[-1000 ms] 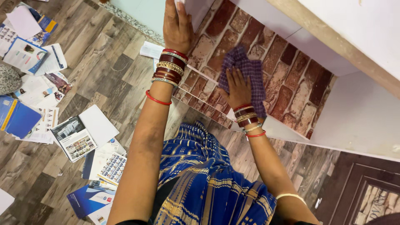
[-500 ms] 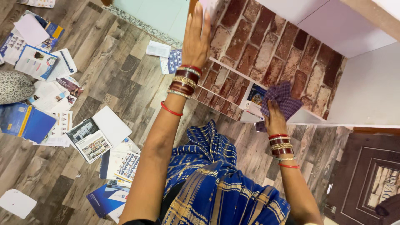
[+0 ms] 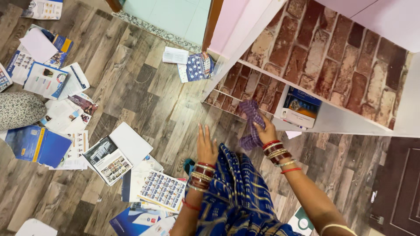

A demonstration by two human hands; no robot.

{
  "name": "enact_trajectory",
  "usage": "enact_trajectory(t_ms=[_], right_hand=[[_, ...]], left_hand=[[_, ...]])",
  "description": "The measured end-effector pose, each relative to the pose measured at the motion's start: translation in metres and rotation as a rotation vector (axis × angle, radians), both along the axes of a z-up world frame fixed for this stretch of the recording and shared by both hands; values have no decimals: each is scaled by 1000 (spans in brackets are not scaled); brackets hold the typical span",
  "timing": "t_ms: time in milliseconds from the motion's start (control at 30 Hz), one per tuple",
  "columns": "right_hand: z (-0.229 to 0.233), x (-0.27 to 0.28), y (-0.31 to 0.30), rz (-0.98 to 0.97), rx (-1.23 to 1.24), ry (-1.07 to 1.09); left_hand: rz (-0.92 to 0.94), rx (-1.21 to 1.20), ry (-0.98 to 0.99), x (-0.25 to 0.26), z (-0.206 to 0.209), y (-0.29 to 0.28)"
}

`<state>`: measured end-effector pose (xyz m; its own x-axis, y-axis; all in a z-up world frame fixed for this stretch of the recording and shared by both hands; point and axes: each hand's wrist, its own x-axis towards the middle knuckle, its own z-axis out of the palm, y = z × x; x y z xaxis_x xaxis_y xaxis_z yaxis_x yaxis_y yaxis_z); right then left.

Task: The person wipes the top and interior surfaces of a shelving unit with a cloth, moving books and papers aside to reach the corners.

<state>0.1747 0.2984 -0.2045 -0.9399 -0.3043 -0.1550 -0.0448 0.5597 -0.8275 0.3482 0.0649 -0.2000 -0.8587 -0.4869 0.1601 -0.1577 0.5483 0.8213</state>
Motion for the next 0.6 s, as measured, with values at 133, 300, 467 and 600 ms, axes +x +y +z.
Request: enact_trajectory(t_ms=[133,300,467,600], right_hand=[[-19,-70,-46,160,78,487],[-128,-136,-48,246,557,626],[-219,-153,-54,528,899,333],[-222,-165,-44,308,689,291]], left_hand=[[90,111,-30,16,-48,26],[171,207,-114,32,-109,64],[185,216,-170,38,-147,85],[232,244,-199,47,-164,88]])
